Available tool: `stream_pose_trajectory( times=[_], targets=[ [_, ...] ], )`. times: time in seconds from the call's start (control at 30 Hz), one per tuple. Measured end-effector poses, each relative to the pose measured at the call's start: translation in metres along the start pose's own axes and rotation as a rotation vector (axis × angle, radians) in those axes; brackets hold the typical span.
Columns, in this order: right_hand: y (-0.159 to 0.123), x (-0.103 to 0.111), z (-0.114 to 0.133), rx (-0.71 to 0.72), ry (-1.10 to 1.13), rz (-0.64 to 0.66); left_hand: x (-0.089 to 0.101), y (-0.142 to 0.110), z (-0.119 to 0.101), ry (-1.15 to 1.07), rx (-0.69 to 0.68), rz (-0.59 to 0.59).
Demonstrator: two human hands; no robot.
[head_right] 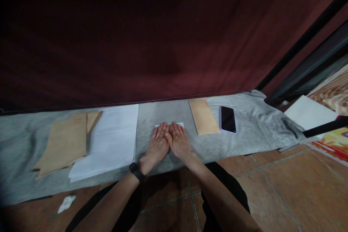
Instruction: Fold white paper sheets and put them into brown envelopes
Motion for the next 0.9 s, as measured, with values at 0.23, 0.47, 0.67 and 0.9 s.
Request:
stream_pose_trajectory(
  times=[0.23, 0.47, 0.67, 0.9],
  targets=[
    [-0.007, -0.002, -0.009, -0.018, -0.107, -0.101, 0.005, -0.004, 0.017, 0.004, 0.081, 0.034],
    [-0.015, 0.005, -0.026, -0.054, -0.210, -0.175, 0.007, -0.010, 0.033, 0.061, 0.165, 0.072],
    [-0.021, 0.010, -0.036, -0.050, -0.243, -0.174, 0.009, -0.014, 0.043, 0.089, 0.199, 0.099],
    [-0.028, 0.014, -0.047, -0.084, -0.203, -0.206, 0.013, -0.021, 0.053, 0.063, 0.226, 0.074]
  ],
)
Point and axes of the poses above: each hand's wrist, its own y-axis towards the middle knuckle, its own x-axis out of the back of the hand, z = x × y, the point moved 10 cm from there along y, towards the middle knuckle, and after that the axes turned 3 degrees about y, right-handed, at the moved point
